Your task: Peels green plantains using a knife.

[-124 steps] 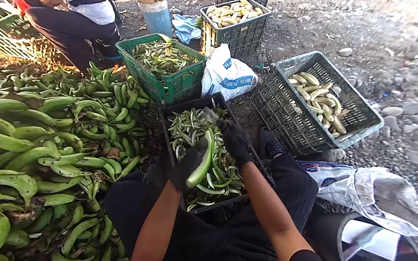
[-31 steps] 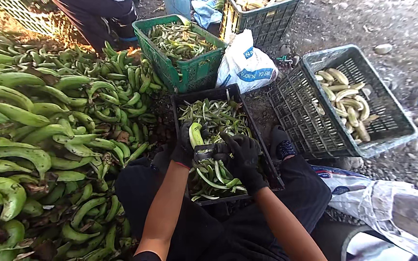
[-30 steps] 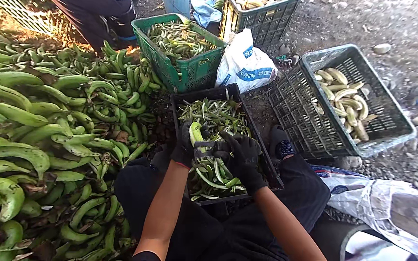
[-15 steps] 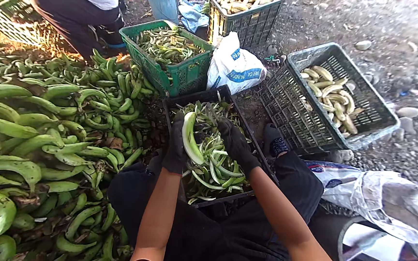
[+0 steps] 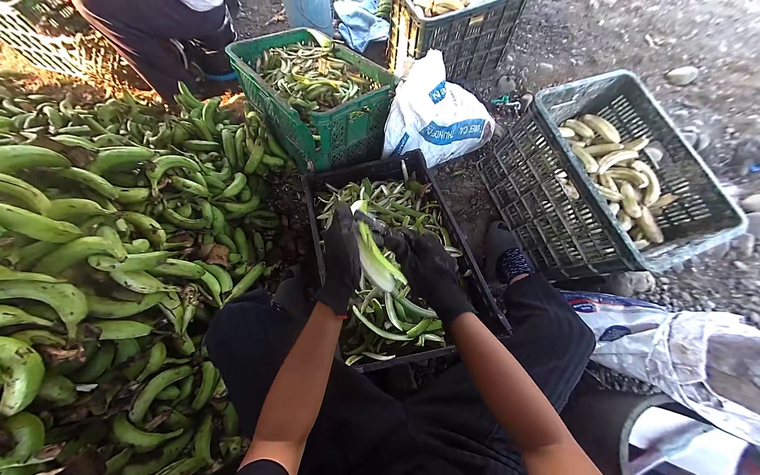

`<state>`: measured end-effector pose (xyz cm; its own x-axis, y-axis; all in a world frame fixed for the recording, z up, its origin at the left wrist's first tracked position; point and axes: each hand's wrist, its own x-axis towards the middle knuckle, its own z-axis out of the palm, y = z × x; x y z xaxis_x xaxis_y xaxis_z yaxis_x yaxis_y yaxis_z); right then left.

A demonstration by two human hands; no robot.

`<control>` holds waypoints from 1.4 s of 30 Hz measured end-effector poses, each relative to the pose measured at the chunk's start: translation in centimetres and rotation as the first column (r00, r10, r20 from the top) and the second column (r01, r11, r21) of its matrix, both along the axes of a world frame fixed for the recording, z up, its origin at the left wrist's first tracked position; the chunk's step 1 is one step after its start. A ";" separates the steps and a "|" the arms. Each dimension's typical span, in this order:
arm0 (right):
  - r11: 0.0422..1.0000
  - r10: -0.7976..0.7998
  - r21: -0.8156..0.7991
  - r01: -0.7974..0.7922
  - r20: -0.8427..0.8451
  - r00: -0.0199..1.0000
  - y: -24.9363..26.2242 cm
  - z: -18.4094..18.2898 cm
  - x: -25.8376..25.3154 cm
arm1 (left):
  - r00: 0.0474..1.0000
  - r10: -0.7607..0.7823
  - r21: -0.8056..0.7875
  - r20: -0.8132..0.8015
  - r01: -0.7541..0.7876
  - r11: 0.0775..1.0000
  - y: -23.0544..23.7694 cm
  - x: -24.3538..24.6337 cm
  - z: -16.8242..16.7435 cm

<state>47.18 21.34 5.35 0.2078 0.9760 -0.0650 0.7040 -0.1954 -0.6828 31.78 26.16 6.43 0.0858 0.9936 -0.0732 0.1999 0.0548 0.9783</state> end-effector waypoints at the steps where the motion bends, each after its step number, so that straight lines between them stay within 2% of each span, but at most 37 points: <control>1: 1.000 -0.010 -0.008 0.009 -0.105 0.994 0.6 0.0 0.0 | 0.997 -0.029 0.063 -0.067 0.033 0.997 -0.2 0.3 0.3; 3: 1.000 0.030 0.006 -0.029 -0.218 0.976 1.6 0.4 0.3 | 0.985 -0.117 0.122 -0.130 0.133 0.984 -0.6 0.9 1.2; 4: 0.998 0.057 0.019 -0.054 -0.227 0.972 2.1 0.4 0.7 | 0.984 -0.158 0.134 -0.082 0.168 0.977 -0.6 1.0 1.4; 6: 0.996 0.059 0.080 -0.040 -0.259 0.964 2.9 -0.7 1.8 | 0.949 -0.217 0.051 0.227 0.211 0.976 0.3 0.6 1.2; 8: 0.995 0.004 0.094 0.028 -0.321 0.947 3.3 -1.8 2.9 | 0.834 -0.145 -0.110 0.532 0.238 0.965 1.3 -0.4 0.6; 9: 0.991 0.014 0.129 0.024 -0.288 0.957 3.0 -2.1 3.3 | 0.793 -0.106 -0.142 0.600 0.236 0.961 1.5 -1.0 0.1; 10: 0.989 0.020 0.149 0.012 -0.213 0.977 2.8 -2.2 3.6 | 0.787 -0.099 -0.138 0.609 0.228 0.964 1.5 -1.5 -0.3; 12: 0.982 0.082 0.171 -0.076 -0.027 0.996 1.8 -1.4 3.8 | 0.834 -0.128 -0.104 0.537 0.216 0.971 1.3 -2.2 -0.7; 15: 0.932 0.254 0.204 -0.301 0.225 0.941 -0.5 -0.2 4.0 | 0.852 -0.137 -0.145 0.505 0.240 0.960 1.8 -2.2 -0.4; 18: 0.884 0.313 0.227 -0.409 0.361 0.878 -2.5 0.2 3.8 | 0.837 -0.071 -0.215 0.542 0.220 0.951 2.4 -1.6 0.7; 20: 0.893 0.323 0.202 -0.402 0.332 0.886 -2.9 0.1 3.4 | 0.832 -0.063 -0.198 0.552 0.204 0.959 2.5 -1.1 1.4; 23: 0.949 0.281 0.091 -0.301 0.189 0.941 -2.3 -0.1 2.4 | 0.904 -0.156 -0.129 0.398 0.224 0.966 1.1 -1.5 1.0; 27: 0.999 -0.021 0.027 0.020 0.056 0.998 0.2 -1.0 1.2 | 0.966 -0.108 -0.116 0.233 0.138 0.984 -0.2 -1.0 -0.5; 30: 0.967 -0.246 -0.082 0.240 -0.062 0.967 3.4 -1.0 2.5 | 0.969 -0.114 -0.153 0.218 0.149 0.977 0.1 0.1 -0.7; 33: 0.966 -0.259 -0.041 0.256 -0.161 0.952 2.5 -1.5 4.6 | 0.953 -0.057 -0.198 0.297 0.120 0.973 1.1 -1.0 -0.8; 35: 0.976 -0.217 -0.065 0.209 -0.190 0.958 0.4 -3.6 6.3 | 0.938 -0.033 -0.197 0.345 0.107 0.974 1.3 -1.7 -1.1; 36: 0.980 -0.200 -0.067 0.189 -0.266 0.943 -0.8 -5.6 7.5 | 0.937 -0.057 -0.188 0.345 0.128 0.974 1.1 -1.9 -1.7; 37: 0.978 -0.209 -0.074 0.196 -0.396 0.894 -1.9 -7.9 8.6 | 0.938 -0.107 -0.178 0.329 0.173 0.969 0.9 -2.1 -2.8; 38: 0.969 -0.239 -0.082 0.234 -0.560 0.793 -3.3 -10.2 9.6 | 0.944 -0.163 -0.195 0.289 0.224 0.955 0.3 -2.2 -4.0; 40: 0.939 -0.266 -0.107 0.327 -0.829 0.492 -6.7 -12.6 10.5 | 0.959 -0.210 -0.330 0.190 0.264 0.906 -1.7 -2.0 -6.4; 42: 0.871 -0.325 -0.189 0.454 -0.914 0.242 -9.4 -13.2 10.5 | 0.963 -0.251 -0.474 0.103 0.269 0.839 -3.8 -1.1 -8.0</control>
<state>57.68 11.92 -7.85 0.4380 0.8063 -0.3976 -0.5039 -0.1461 -0.8513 30.68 22.33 -1.58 0.3477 0.7762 -0.5259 0.2394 0.4688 0.8502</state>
